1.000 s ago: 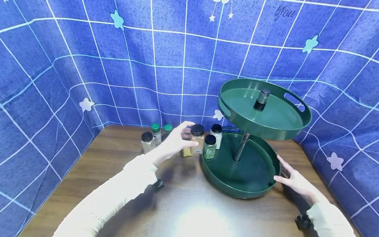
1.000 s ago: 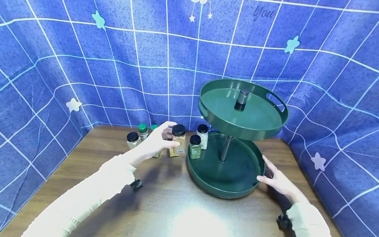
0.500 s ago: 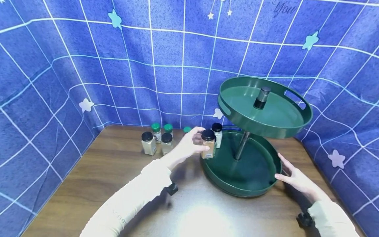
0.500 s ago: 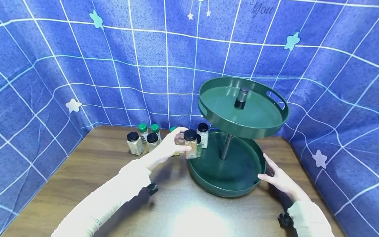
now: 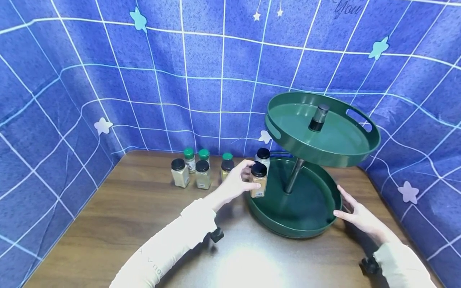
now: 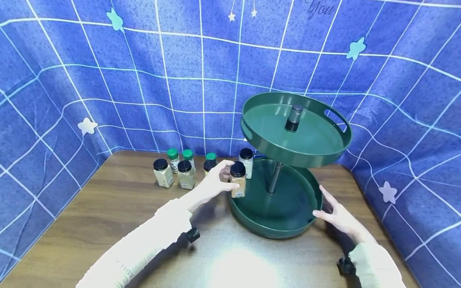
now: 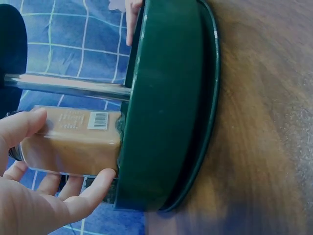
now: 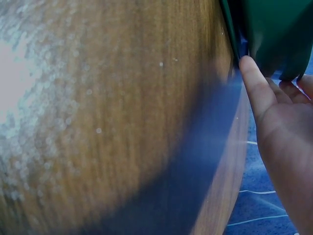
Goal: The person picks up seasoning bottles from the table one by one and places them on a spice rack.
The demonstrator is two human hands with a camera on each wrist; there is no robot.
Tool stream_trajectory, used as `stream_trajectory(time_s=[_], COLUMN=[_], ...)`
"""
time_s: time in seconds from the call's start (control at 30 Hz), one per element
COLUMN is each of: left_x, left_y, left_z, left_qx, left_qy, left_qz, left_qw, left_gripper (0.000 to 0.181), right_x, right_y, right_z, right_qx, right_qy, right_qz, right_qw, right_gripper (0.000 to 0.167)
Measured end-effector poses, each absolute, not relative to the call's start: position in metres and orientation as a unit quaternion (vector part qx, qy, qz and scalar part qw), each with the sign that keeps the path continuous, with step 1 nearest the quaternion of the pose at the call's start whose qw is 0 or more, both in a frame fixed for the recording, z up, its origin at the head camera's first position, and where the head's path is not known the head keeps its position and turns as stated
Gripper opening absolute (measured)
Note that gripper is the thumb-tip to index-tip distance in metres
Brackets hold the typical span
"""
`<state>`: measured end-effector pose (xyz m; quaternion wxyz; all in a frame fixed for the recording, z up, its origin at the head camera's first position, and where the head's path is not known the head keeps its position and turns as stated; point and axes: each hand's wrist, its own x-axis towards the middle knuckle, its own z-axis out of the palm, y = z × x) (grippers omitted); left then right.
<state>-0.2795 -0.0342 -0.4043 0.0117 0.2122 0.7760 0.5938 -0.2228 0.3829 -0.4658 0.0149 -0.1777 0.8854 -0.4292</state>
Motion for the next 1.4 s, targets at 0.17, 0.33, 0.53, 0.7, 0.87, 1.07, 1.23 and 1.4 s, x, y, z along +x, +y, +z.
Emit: stream_trajectory(time_s=[0.17, 0.33, 0.53, 0.7, 0.87, 1.07, 1.23, 1.4], left_x=[-0.278, -0.277, -0.277, -0.277, -0.275, -0.275, -0.274, -0.273], left_y=[-0.033, -0.032, -0.032, -0.034, -0.035, -0.034, -0.034, -0.038], left_z=[-0.41, -0.416, -0.425, -0.431, -0.436, -0.439, -0.439, -0.437], left_qx=[0.231, 0.254, 0.274, 0.278, 0.266, 0.261, 0.262, 0.263], left_qy=[0.79, 0.81, 0.831, 0.838, 0.85, 0.853, 0.847, 0.845], left_qz=[0.567, 0.526, 0.478, 0.461, 0.447, 0.444, 0.456, 0.459], left_qw=[-0.018, -0.043, -0.077, -0.09, -0.083, -0.082, -0.078, -0.073], left_gripper=[0.063, 0.062, 0.063, 0.062, 0.062, 0.062, 0.062, 0.062], right_x=[-0.223, -0.224, -0.224, -0.223, -0.223, -0.223, -0.223, -0.221], right_y=[0.382, 0.38, 0.378, 0.377, 0.377, 0.379, 0.38, 0.38], right_z=[-0.465, -0.465, -0.464, -0.463, -0.462, -0.464, -0.465, -0.465], right_qx=[-0.186, -0.189, -0.189, -0.187, -0.187, -0.187, -0.183, -0.182], right_qy=[0.883, 0.883, 0.882, 0.88, 0.879, 0.877, 0.879, 0.88], right_qz=[-0.431, -0.429, -0.432, -0.436, -0.437, -0.441, -0.44, -0.439], right_qw=[0.009, 0.005, 0.007, 0.008, 0.012, 0.016, 0.015, 0.013], right_gripper=[0.081, 0.081, 0.082, 0.081, 0.081, 0.082, 0.082, 0.081])
